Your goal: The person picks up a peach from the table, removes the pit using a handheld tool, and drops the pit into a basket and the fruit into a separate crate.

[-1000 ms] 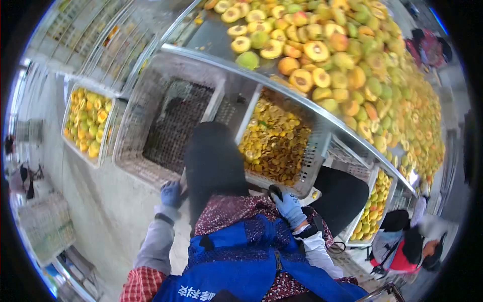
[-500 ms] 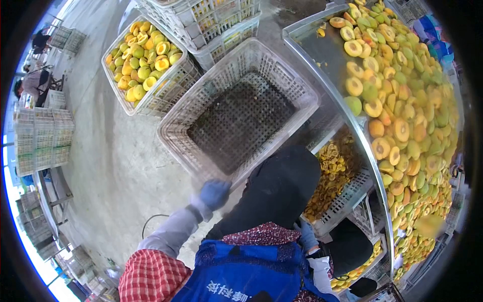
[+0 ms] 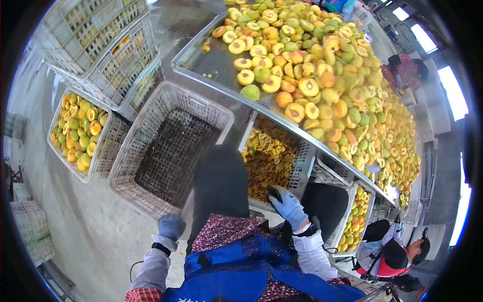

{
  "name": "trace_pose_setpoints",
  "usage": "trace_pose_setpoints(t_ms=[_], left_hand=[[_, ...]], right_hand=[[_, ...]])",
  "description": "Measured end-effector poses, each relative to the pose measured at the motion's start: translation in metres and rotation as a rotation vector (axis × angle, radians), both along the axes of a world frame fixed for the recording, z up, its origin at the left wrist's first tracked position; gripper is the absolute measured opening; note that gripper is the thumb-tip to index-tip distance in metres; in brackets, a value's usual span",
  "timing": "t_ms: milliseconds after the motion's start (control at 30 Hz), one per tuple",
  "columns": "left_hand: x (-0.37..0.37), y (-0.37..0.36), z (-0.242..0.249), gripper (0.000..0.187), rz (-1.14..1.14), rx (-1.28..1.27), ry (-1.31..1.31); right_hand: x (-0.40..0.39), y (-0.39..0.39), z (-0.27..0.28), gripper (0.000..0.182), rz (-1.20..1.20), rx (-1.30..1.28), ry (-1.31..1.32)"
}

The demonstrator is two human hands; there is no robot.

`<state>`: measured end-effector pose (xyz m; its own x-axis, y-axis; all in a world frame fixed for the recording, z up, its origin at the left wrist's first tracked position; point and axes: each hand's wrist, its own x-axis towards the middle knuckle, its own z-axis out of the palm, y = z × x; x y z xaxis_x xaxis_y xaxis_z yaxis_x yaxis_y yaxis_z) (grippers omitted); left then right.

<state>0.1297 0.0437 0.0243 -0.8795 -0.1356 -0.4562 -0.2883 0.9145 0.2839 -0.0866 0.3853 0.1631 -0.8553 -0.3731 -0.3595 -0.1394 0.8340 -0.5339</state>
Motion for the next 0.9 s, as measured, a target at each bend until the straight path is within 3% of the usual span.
trace_pose_setpoints(t_ms=[100, 133, 233, 267, 367, 433, 500, 533, 633, 700, 767, 833, 900], left_hand=[[-0.011, -0.008, 0.016, 0.051, 0.014, 0.127, -0.02], [-0.019, -0.009, 0.021, 0.054, 0.127, 0.154, 0.045], [-0.048, -0.003, 0.05, 0.039, 0.499, 0.262, 0.27], [-0.057, -0.004, 0.042, 0.033, 0.576, 0.362, 0.453], [-0.106, 0.019, 0.103, 0.025, 0.445, 0.267, 0.679], [-0.132, 0.042, 0.15, 0.025, 0.407, 0.284, 0.712], [-0.146, 0.057, 0.175, 0.026, 0.095, 0.119, 0.783], [-0.149, 0.068, 0.187, 0.028, 0.087, 0.115, 0.775], [-0.143, 0.079, 0.191, 0.03, -0.025, 0.051, 0.783], [-0.133, 0.083, 0.187, 0.029, -0.048, 0.017, 0.83], [-0.119, 0.081, 0.183, 0.026, -0.006, 0.013, 0.788], [-0.109, 0.082, 0.188, 0.026, 0.032, 0.03, 0.79], [-0.1, 0.083, 0.186, 0.025, 0.035, 0.039, 0.803]], right_hand=[[-0.031, 0.01, 0.017, 0.042, 0.044, -0.062, 0.103], [-0.047, 0.011, 0.024, 0.04, 0.052, -0.162, 0.172], [-0.11, 0.001, 0.046, 0.036, 0.207, -0.337, 0.677], [-0.129, -0.015, 0.066, 0.031, 0.187, -0.351, 0.791], [-0.189, -0.038, 0.045, 0.022, 0.223, -0.257, 0.903], [-0.216, -0.045, 0.023, 0.027, 0.255, 0.069, 0.671], [-0.225, -0.049, 0.025, 0.029, 0.268, 0.106, 0.631], [-0.226, -0.049, 0.024, 0.031, 0.292, 0.162, 0.581], [-0.224, -0.04, 0.02, 0.035, 0.334, 0.083, 0.602], [-0.226, -0.038, 0.023, 0.045, 0.364, 0.154, 0.534], [-0.223, -0.035, 0.035, 0.046, 0.34, 0.052, 0.398], [-0.22, -0.027, 0.011, 0.04, 0.211, -0.111, 0.669], [-0.206, -0.007, 0.016, 0.04, 0.154, -0.214, 0.681]])
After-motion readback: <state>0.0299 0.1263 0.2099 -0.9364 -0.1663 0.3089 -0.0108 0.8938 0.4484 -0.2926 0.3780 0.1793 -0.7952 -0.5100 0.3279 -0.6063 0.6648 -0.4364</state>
